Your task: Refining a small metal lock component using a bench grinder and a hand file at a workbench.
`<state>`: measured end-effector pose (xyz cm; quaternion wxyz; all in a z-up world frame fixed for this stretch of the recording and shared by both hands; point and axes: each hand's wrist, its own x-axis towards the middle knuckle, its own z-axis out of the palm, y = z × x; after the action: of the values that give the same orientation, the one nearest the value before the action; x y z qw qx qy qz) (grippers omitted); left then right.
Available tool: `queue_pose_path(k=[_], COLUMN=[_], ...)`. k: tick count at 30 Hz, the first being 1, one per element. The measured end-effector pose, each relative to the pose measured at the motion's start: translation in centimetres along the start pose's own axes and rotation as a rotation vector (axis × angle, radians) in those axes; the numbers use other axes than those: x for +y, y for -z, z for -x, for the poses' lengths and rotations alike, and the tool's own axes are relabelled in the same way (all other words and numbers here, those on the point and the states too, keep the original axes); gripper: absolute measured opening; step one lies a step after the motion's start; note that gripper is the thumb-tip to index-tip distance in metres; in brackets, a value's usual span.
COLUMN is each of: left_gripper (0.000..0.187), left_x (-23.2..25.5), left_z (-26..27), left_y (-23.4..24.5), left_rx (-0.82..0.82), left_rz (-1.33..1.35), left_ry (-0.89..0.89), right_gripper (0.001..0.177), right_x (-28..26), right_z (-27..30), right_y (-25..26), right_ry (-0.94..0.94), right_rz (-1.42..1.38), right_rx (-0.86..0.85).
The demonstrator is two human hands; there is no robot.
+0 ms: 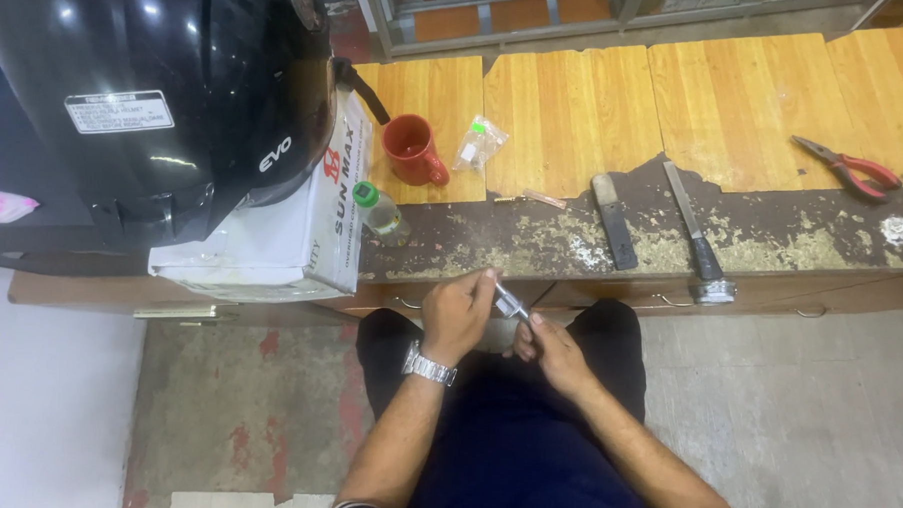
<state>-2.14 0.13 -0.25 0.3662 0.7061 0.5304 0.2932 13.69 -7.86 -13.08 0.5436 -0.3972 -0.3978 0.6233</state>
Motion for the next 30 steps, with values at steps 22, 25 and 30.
queue_pose_path(k=[22,25,30], left_gripper=[0.047,0.044,0.033], left_x=[-3.8,-4.3,-3.1], left_z=[-1.4,-1.4,-1.1], left_y=[-2.5,-2.8,-2.0], left_rx=[-0.179,-0.186,-0.157], left_rz=[0.831,0.815,0.734], left_ry=[0.148,0.133,0.088], right_gripper=[0.046,0.044,0.045], right_x=[-1.3,-1.6,-1.0], right_z=[0.8,0.9,0.7], right_y=[0.3,0.0,-0.3], right_ry=[0.166,0.173,0.136], right_rz=[0.428,0.426,0.21], right_rx=[0.126,0.126,0.095])
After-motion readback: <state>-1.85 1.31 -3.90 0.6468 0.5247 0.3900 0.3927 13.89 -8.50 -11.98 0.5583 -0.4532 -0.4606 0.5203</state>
